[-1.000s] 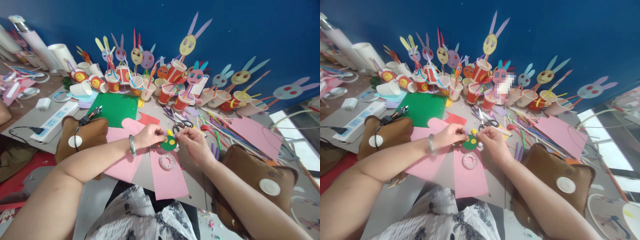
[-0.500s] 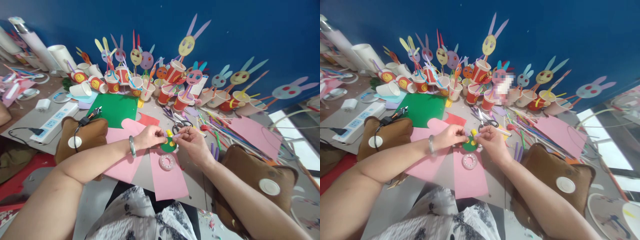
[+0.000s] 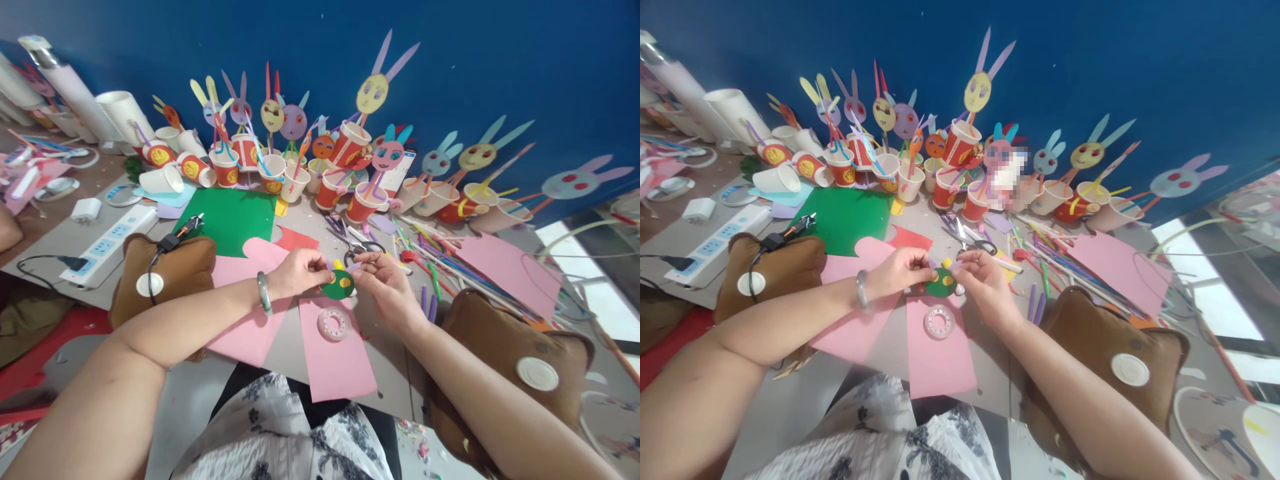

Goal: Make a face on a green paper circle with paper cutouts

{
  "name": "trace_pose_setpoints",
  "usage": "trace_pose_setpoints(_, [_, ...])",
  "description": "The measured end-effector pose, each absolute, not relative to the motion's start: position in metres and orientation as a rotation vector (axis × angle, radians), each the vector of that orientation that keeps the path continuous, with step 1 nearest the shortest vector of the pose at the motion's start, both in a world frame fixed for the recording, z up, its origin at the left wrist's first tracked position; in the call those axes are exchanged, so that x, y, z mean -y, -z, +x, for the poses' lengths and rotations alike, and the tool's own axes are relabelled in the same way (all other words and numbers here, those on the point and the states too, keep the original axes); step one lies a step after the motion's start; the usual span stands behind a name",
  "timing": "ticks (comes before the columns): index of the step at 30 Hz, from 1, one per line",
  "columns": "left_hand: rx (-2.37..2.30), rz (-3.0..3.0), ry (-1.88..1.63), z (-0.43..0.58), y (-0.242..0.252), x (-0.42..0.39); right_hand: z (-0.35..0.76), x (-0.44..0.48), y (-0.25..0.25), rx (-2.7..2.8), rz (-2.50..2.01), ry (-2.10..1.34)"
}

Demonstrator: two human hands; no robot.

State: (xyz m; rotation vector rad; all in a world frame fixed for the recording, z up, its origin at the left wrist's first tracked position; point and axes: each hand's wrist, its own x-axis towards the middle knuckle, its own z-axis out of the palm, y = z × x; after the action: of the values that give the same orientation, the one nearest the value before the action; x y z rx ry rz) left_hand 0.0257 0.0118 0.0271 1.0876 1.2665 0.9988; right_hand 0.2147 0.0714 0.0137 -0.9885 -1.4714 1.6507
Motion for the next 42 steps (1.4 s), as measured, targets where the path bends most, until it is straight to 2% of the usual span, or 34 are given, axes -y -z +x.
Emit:
trace_pose_setpoints(8, [-1.258,1.079,-1.030,0.0270,-0.0290,-0.0121,0.2151,-0.0736,-0.0110,1.551,-0.980,-1.677])
trace_pose_setpoints(25, [-1.240,1.050,-0.976,0.0288,-0.0275,-0.0119,0.2130,-0.0687,-0.0109,1.684,-1.063,-1.450])
trace_pose_setpoints(42, [-1.246,1.101,-0.993,0.0276,-0.0284,-0.0125,0.2126,-0.0678,-0.0127,1.661,-1.043,-1.491])
